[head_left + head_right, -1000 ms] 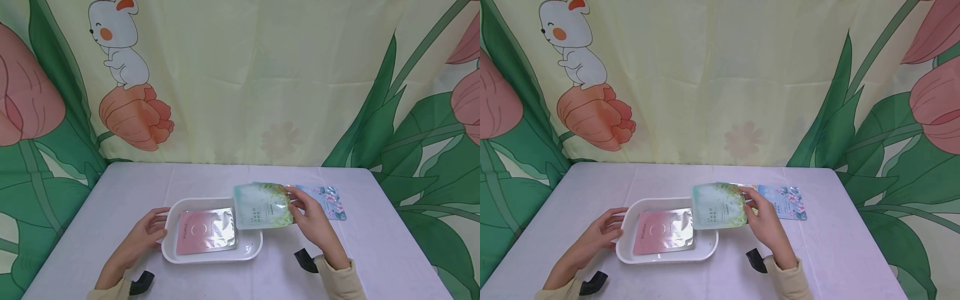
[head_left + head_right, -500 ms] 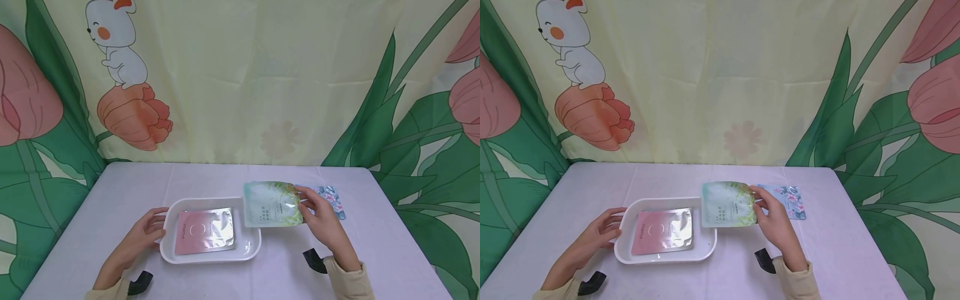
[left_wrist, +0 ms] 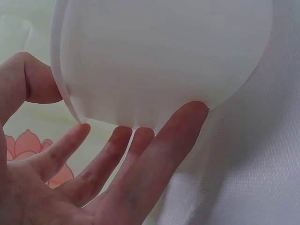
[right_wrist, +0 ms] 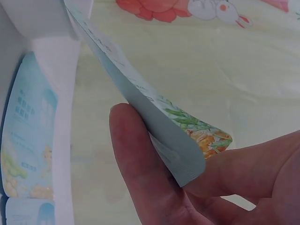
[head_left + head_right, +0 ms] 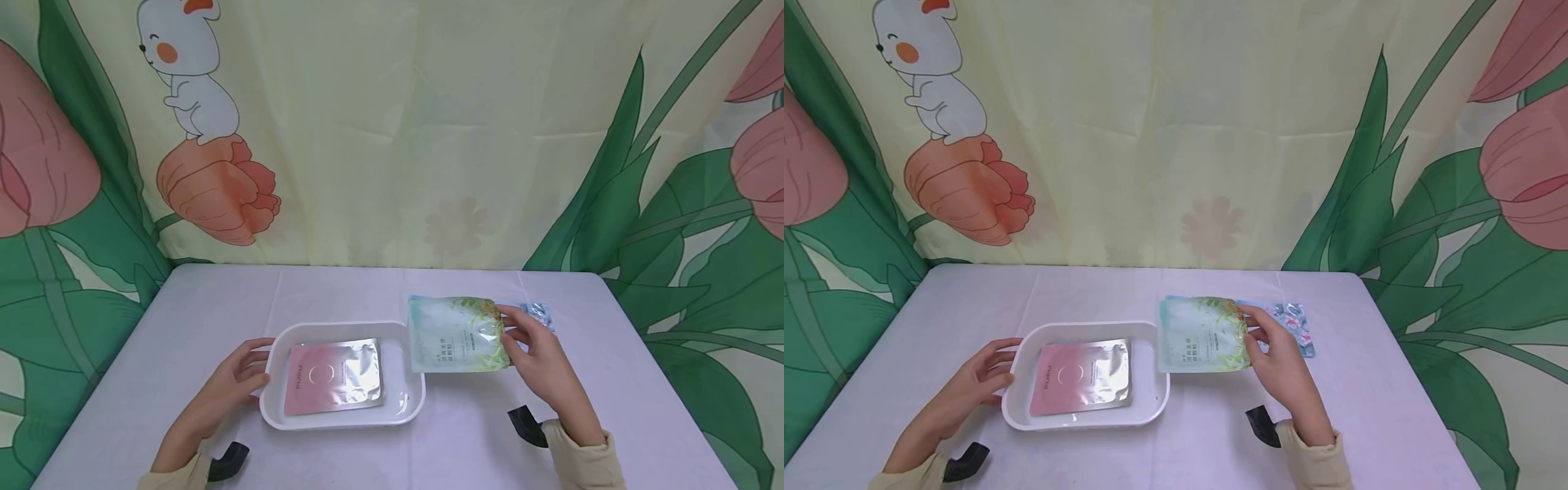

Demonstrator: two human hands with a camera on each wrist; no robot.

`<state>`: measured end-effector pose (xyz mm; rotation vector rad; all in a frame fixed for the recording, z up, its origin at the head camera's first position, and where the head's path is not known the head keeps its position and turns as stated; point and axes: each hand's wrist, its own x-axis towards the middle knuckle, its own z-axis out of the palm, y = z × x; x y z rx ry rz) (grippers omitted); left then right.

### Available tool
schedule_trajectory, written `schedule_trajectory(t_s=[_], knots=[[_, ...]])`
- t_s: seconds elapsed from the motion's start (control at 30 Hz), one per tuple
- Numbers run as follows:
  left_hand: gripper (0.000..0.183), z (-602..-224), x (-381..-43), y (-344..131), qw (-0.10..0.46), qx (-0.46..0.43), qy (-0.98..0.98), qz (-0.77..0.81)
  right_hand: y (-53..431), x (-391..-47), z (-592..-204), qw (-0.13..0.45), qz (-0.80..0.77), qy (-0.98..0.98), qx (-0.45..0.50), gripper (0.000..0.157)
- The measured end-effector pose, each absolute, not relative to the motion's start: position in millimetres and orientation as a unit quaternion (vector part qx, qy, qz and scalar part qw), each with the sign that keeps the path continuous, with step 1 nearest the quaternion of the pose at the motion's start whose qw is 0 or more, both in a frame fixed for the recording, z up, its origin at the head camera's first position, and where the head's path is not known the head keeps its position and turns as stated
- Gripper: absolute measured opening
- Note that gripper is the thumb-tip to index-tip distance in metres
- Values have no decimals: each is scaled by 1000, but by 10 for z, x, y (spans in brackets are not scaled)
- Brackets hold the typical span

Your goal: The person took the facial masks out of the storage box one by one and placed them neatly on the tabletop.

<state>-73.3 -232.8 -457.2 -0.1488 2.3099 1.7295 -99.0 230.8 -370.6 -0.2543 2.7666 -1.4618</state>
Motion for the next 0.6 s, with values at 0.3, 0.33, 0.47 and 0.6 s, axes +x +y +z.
schedule_trajectory(t_s=[0.3, 0.33, 0.47, 0.6], knots=[[66, -4586, -741, -2345, 127, -45, 791, 597, 2425, -958, -3670, -6, -456, 888, -63, 49], [66, -4585, -742, -2344, 127, -45, 791, 597, 2443, -957, -3669, -7, -456, 888, -62, 49], [65, -4575, -741, -2336, 123, -45, 792, 596, 2511, -950, -3671, -12, -455, 888, -64, 48], [65, -4571, -737, -2329, 123, -45, 792, 596, 2559, -947, -3680, -12, -454, 889, -63, 48]])
